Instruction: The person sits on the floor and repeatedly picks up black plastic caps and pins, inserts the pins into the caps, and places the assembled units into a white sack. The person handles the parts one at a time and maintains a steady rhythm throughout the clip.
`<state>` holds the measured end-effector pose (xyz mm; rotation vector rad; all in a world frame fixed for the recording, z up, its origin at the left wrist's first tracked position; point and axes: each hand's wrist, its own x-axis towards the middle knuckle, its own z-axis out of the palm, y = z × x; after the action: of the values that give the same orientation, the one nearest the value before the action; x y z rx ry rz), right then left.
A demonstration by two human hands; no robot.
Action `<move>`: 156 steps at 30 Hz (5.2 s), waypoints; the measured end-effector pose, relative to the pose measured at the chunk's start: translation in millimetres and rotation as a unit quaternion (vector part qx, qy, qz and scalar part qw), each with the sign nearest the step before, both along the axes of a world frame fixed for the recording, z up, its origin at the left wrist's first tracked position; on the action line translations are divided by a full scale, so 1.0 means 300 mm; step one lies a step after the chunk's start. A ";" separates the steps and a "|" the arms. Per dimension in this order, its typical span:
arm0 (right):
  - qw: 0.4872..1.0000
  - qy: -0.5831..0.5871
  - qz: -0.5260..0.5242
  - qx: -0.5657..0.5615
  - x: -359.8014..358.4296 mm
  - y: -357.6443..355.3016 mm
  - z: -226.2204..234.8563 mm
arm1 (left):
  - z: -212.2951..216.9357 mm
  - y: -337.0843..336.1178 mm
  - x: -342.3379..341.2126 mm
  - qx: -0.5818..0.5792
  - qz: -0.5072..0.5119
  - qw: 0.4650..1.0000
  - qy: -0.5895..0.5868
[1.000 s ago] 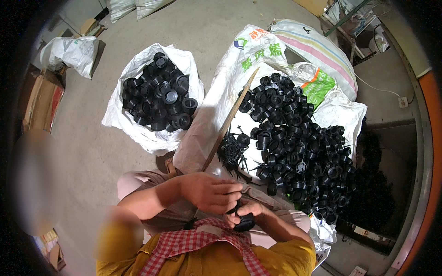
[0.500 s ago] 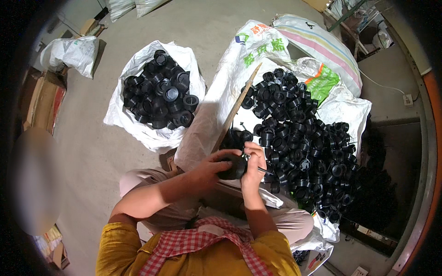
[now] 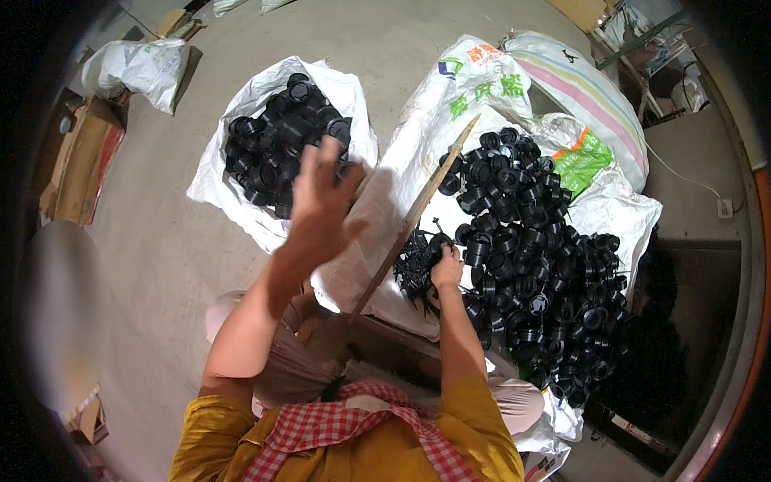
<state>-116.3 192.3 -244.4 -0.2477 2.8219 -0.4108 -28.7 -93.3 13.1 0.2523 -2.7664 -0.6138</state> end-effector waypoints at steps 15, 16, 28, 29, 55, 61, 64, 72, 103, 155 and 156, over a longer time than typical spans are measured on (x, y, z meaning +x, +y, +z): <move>0.907 0.168 -0.012 -0.385 0.286 -0.096 0.510 | -0.091 0.283 0.021 0.386 -0.104 0.890 -0.219; 0.911 0.179 0.023 -0.370 0.318 -0.134 0.592 | -0.152 0.302 0.022 0.415 -0.088 0.880 -0.212; 0.903 0.143 0.339 -0.222 0.260 -0.036 0.790 | -0.092 0.268 0.104 0.568 -0.179 0.712 -0.372; 0.901 0.118 0.377 -0.180 0.252 -0.037 0.802 | -0.087 0.266 0.106 0.501 -0.196 0.749 -0.388; 0.708 -0.137 -0.254 -0.644 0.231 -0.226 0.543 | -0.081 0.287 0.106 0.362 -0.178 0.903 -0.149; 0.981 -0.088 -0.125 -0.123 0.164 -0.065 0.244 | -0.042 0.068 0.024 0.045 -0.013 0.999 0.012; 0.987 0.078 -0.039 -0.131 0.080 0.020 0.132 | 0.044 -0.068 -0.004 -0.027 0.152 0.987 -0.044; 0.915 -0.006 -0.315 -0.251 -0.326 0.001 -0.018 | 0.008 0.031 -0.009 0.007 -0.046 0.997 -0.056; 0.659 -0.530 0.039 -0.532 0.372 0.027 0.803 | -0.076 0.237 0.085 0.074 -0.466 0.860 0.193; 0.925 -0.070 0.200 -0.316 0.268 -0.019 0.811 | -0.089 0.256 0.077 0.492 -0.253 0.822 -0.135; 0.908 -0.197 0.161 -0.333 0.286 -0.010 0.803 | -0.144 0.242 0.077 0.309 -0.365 0.878 0.004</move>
<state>-30.4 189.4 -3.6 -0.6677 2.1053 -1.1841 -5.8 -20.8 -30.0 -0.7060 -2.4985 -1.6634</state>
